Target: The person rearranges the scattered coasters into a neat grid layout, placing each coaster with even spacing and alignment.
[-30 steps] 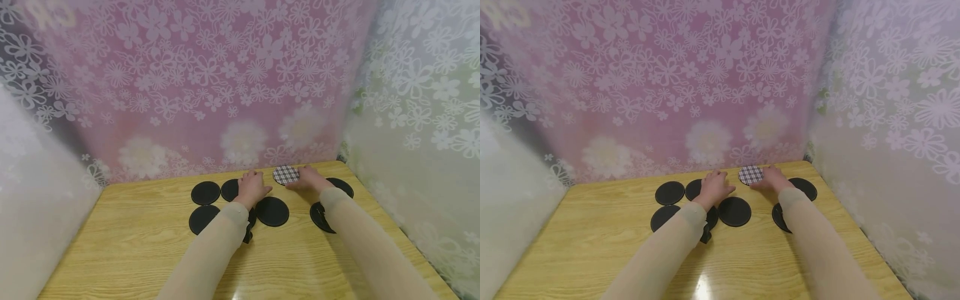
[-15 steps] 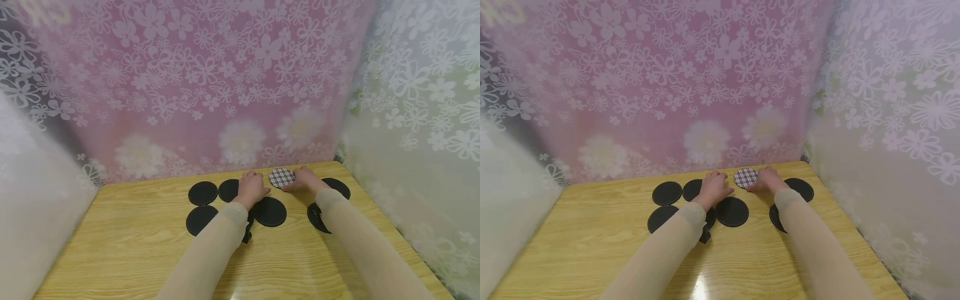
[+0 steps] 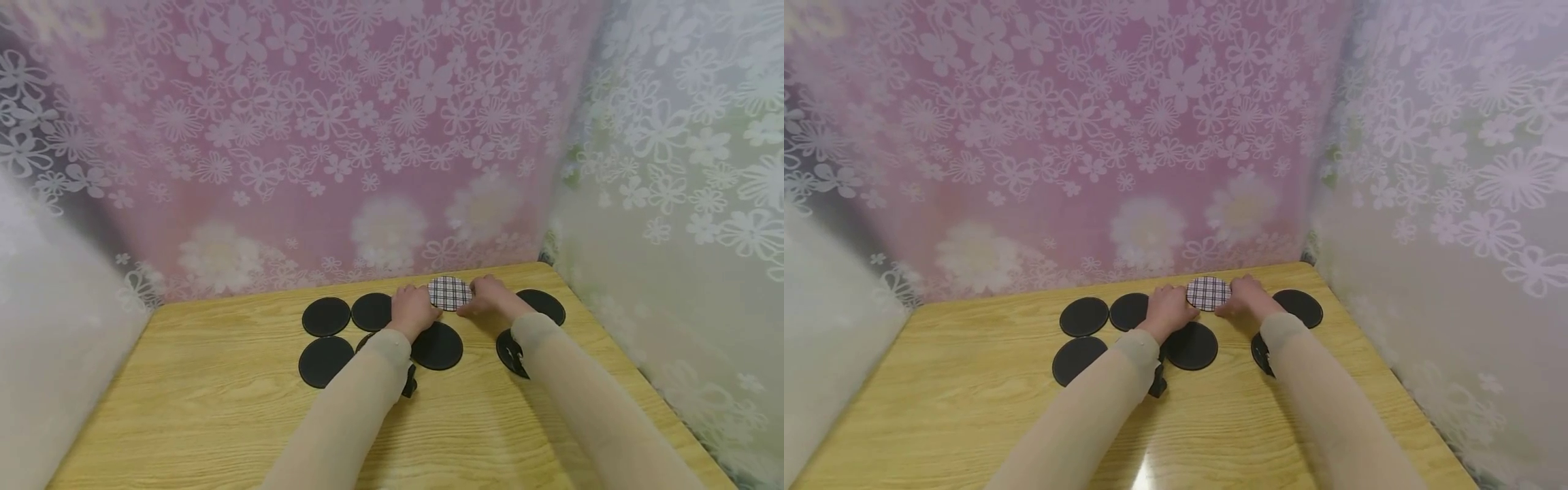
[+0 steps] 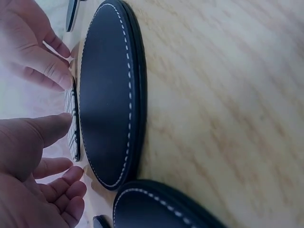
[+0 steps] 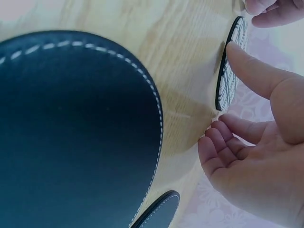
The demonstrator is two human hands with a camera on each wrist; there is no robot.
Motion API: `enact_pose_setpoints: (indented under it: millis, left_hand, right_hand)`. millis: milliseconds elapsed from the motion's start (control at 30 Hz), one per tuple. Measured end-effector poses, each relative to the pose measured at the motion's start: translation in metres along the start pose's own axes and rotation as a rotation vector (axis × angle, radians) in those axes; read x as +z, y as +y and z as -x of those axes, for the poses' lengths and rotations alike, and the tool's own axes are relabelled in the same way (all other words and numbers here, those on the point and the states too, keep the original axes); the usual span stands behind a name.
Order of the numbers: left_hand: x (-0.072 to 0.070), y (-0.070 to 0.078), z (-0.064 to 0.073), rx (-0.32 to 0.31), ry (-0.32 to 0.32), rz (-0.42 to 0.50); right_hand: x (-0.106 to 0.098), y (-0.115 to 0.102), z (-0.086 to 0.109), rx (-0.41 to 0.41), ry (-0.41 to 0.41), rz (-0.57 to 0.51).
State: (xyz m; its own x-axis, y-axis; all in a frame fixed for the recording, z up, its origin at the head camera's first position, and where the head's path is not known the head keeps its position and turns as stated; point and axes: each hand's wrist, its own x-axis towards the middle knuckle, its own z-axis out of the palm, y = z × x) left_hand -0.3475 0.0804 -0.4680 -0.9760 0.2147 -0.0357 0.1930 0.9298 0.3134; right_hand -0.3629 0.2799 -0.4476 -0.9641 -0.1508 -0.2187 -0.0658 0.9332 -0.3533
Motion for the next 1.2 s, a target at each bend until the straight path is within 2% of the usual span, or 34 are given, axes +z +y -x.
enact_pose_setpoints:
  millis: [133, 300, 667, 933, 1200]
  left_hand:
    - [0.001, 0.001, -0.002, -0.011, -0.004, 0.017]
    - [0.005, 0.003, -0.004, -0.058, -0.012, 0.022]
    - [0.005, 0.005, -0.005, -0.075, 0.007, 0.032]
    - [0.002, 0.005, 0.0, -0.062, 0.018, 0.083]
    - [0.002, 0.002, -0.001, -0.062, 0.018, 0.08]
  right_hand:
    - [-0.002, 0.001, -0.002, 0.004, -0.027, -0.044]
    - [-0.002, 0.002, -0.005, 0.004, -0.039, -0.065]
    - [0.003, -0.001, -0.007, 0.036, 0.011, -0.065]
    - [0.008, 0.004, -0.006, 0.043, 0.049, -0.219]
    - [0.01, 0.009, -0.009, 0.026, 0.018, -0.367]
